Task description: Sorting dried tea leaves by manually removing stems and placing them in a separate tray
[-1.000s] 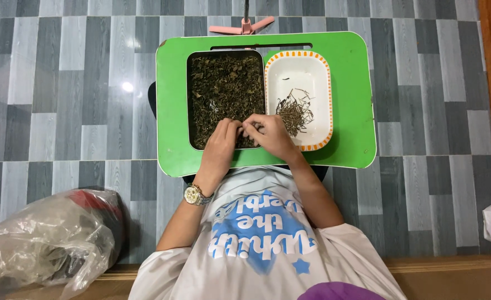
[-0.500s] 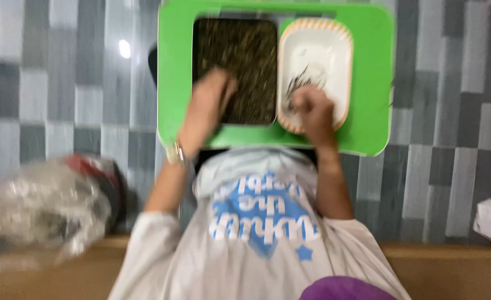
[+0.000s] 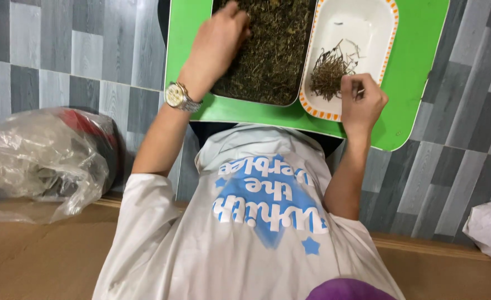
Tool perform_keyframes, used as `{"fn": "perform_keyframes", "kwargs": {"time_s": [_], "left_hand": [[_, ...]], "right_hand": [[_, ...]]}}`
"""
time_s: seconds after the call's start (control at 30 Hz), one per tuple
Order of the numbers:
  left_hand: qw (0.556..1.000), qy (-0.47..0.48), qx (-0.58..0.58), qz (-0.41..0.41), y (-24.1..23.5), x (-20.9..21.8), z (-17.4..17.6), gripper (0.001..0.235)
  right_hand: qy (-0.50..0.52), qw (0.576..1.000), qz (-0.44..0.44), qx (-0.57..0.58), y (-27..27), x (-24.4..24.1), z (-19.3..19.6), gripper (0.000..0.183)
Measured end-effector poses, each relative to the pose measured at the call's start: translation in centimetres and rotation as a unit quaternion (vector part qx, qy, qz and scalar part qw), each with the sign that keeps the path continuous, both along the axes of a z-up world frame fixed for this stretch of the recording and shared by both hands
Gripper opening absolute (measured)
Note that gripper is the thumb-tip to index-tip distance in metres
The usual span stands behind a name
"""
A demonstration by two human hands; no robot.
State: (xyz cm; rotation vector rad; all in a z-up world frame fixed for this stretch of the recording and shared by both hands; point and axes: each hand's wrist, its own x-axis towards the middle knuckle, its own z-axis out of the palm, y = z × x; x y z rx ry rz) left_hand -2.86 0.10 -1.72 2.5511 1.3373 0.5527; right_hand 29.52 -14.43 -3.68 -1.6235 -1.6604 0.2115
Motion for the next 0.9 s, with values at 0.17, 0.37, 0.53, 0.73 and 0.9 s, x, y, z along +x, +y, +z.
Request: {"fn": "perform_keyframes", "kwargs": {"time_s": [0.17,0.37,0.53,0.73,0.9], "left_hand": [[0.999,0.019,-0.031,-0.014,0.2,2.9,-2.1,0.022],[0.997,0.077,0.024,-0.016,1.3,4.6,-5.2,0.018],[0.997,0.064,0.041,-0.023,0.2,3.5,-3.7,0.014],[0.999,0.023,-0.019,-0.015,-2.9,1.9,0.3,0.032],[0.996,-0.069,-0.053,-0.004,-6.0,1.5,2.4,0.017]], "right_hand": [[0.005,1.000,-0.009,-0.013,0.0,-0.5,0.6,0.027],[-0.002,1.000,-0.017,-0.023,-0.1,-0.6,0.7,0.028],[-0.011,0.999,-0.014,-0.029,-0.1,-0.7,1.0,0.025],[-0.035,0.997,0.046,-0.041,0.8,-2.3,3.3,0.030],[-0.042,0.982,0.183,-0.017,3.2,-8.2,5.7,0.020]]}}
